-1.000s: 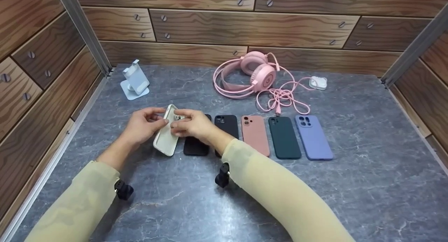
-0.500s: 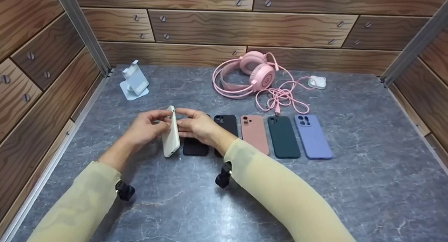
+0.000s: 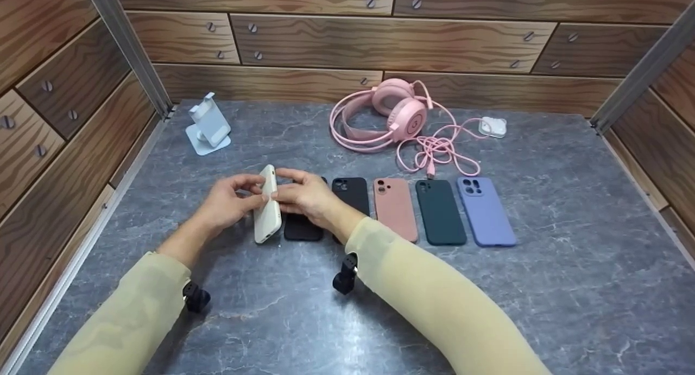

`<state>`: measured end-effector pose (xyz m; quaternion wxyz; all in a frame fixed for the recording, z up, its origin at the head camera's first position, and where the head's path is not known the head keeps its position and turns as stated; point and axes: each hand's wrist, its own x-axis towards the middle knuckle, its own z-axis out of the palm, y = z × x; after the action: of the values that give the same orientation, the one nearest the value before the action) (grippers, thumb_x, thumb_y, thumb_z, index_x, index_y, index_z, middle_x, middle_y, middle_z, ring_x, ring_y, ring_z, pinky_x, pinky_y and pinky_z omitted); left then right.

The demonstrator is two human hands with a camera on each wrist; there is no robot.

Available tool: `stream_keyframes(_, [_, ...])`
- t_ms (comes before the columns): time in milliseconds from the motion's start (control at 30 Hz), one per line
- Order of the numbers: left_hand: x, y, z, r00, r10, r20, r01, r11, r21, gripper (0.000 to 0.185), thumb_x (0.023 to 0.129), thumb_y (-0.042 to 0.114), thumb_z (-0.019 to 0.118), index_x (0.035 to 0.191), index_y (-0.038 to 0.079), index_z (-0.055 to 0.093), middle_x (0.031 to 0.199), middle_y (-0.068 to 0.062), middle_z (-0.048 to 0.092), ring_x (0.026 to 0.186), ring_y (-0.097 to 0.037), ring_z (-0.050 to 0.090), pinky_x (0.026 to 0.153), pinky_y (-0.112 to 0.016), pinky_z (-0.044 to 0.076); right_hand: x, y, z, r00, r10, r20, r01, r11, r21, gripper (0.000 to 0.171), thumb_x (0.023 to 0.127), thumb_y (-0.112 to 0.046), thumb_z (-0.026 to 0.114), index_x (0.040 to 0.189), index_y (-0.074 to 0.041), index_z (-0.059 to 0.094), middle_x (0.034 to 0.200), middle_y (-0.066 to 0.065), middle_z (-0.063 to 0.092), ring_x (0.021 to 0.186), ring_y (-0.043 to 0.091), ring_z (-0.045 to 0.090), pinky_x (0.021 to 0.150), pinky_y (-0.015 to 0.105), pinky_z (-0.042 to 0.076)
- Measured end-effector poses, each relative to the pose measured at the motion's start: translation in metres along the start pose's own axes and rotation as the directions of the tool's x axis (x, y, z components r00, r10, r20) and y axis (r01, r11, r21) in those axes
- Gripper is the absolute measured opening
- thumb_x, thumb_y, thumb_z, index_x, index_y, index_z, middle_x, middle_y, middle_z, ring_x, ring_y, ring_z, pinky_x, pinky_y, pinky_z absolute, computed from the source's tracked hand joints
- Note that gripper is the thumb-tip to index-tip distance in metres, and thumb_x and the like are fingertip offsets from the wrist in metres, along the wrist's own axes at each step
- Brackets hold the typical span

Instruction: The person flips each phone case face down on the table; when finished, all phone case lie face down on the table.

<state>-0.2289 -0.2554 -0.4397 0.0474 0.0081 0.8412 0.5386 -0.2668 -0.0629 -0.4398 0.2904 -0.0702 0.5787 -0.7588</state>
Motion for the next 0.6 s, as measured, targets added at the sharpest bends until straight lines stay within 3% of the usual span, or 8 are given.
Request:
stream_keyframes(167, [0.0007, -0.0074, -0.0023, 0.999, -0.007, -0.053, 0.009, 0.999, 0.037, 0.043, 0.088, 0.014, 0.071, 0.127, 0.0, 0.06, 0.109, -0.018, 0.058, 0.098, -0.027, 0.058, 0.074, -0.034, 0.054, 0.001, 0.0001, 0.0, 0.999, -0.012, -0.05, 0.012, 1.0, 0.008, 0.063, 0.084, 0.009, 0.068, 0.141, -0.009, 0.05, 0.116, 0.019, 0.067, 0.095, 0.023, 0.068, 0.073, 0.031, 0.056])
stream_keyframes(300, [-0.0003, -0.0096, -0.0049, 0.998, -0.037, -0.051, 0.038, 0.999, 0.032, 0.045, 0.09, 0.018, 0.069, 0.129, -0.002, 0.057, 0.11, -0.02, 0.059, 0.096, -0.027, 0.057, 0.078, -0.037, 0.053, 0.0018, 0.0004, 0.0008, 0.997, -0.023, -0.072, 0.025, 0.999, 0.028, 0.062, 0.084, 0.009, 0.068, 0.141, -0.009, 0.05, 0.114, 0.018, 0.067, 0.094, 0.024, 0.068, 0.073, 0.031, 0.056])
stream_keyframes(500, [0.0003, -0.0095, -0.0081, 0.994, -0.107, 0.005, 0.107, 0.994, 0.003, 0.053, 0.093, 0.027, 0.065, 0.139, 0.005, 0.05, 0.116, -0.019, 0.063, 0.083, -0.024, 0.065, 0.062, -0.032, 0.049, 0.0028, 0.0005, 0.0016, 0.996, -0.034, -0.081, 0.04, 0.997, 0.068, 0.062, 0.085, 0.009, 0.068, 0.141, -0.009, 0.05, 0.117, 0.018, 0.066, 0.098, 0.024, 0.067, 0.079, 0.035, 0.056])
stream_keyframes(600, [0.0017, -0.0103, -0.0091, 0.993, -0.122, -0.003, 0.122, 0.992, -0.024, 0.054, 0.092, 0.027, 0.067, 0.14, 0.008, 0.05, 0.114, -0.018, 0.064, 0.082, -0.024, 0.065, 0.058, -0.03, 0.046, 0.0031, 0.0004, 0.0007, 0.996, -0.038, -0.079, 0.042, 0.998, 0.052, 0.061, 0.085, 0.009, 0.068, 0.141, -0.009, 0.05, 0.114, 0.017, 0.067, 0.098, 0.024, 0.067, 0.078, 0.034, 0.056])
